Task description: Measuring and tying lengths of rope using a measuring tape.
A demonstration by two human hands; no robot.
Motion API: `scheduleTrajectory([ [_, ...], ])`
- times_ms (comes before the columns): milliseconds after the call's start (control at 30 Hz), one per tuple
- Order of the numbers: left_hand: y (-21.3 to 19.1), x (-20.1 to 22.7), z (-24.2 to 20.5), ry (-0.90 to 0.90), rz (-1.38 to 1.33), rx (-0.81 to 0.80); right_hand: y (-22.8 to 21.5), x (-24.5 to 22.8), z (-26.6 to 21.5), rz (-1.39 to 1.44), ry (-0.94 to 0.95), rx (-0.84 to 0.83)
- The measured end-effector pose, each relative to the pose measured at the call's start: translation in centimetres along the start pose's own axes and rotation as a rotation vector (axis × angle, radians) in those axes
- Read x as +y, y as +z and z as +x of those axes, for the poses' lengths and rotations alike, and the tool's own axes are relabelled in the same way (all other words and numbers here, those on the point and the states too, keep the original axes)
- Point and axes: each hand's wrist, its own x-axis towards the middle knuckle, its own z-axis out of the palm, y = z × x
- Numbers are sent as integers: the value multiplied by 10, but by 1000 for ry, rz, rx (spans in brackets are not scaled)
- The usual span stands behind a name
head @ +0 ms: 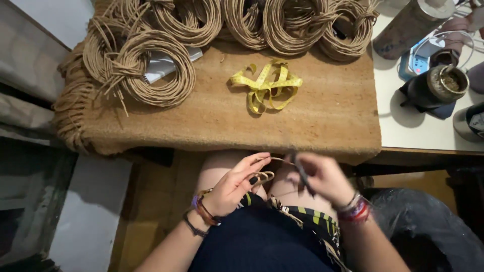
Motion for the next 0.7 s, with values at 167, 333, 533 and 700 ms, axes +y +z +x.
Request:
scheduleTrajectory([
  [167, 0, -1, -1, -65, 83, 20, -49, 83, 60, -942, -140, 359],
  [333, -4, 2, 2, -28, 66, 58, -16, 70, 56, -1222, -524, 598],
  [533, -19, 9, -4, 2, 214, 200, 36, 71, 25, -290, -135, -111],
  [700, -44, 6, -37, -43, 519, 440, 50, 60, 23, -134, -100, -17],
])
